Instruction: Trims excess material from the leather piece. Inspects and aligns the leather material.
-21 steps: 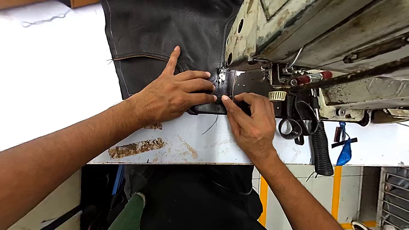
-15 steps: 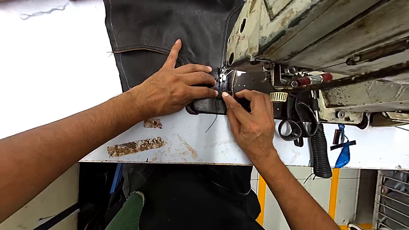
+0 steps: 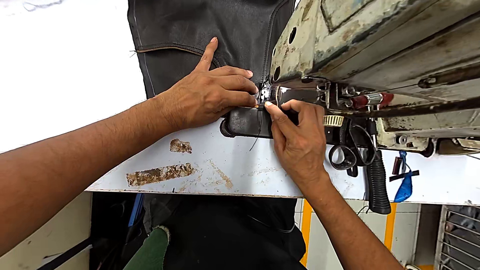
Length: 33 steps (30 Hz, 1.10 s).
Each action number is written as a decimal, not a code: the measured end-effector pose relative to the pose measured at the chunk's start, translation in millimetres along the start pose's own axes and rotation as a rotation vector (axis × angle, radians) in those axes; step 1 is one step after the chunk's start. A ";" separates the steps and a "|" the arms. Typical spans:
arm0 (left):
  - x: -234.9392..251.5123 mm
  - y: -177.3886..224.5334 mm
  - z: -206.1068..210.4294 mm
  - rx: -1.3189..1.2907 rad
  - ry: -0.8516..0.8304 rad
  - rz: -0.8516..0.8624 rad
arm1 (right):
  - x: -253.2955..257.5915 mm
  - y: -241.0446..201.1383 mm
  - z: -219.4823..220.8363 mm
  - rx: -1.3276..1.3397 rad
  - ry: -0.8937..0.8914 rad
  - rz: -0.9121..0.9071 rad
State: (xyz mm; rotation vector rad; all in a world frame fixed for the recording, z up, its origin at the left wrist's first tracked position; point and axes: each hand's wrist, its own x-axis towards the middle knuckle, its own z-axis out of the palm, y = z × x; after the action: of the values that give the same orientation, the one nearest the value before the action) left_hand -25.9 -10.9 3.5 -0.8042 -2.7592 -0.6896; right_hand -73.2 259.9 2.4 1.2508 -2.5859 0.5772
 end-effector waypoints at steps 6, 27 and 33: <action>5.5 -7.6 -1.6 0.013 0.009 -0.004 | 7.5 6.4 6.3 -0.020 0.017 0.000; 32.3 -38.8 -10.0 0.158 -0.058 -0.291 | -58.7 39.2 -97.5 -0.015 -0.192 0.541; 2.6 22.3 5.7 0.266 0.098 -0.782 | -80.6 8.1 -105.3 0.503 -0.382 0.968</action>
State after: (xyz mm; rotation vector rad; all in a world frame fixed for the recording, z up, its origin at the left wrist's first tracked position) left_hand -16.2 9.7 7.8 0.3855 -2.9342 -0.4210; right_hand -27.7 366.8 66.9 0.0547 -3.4273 1.3095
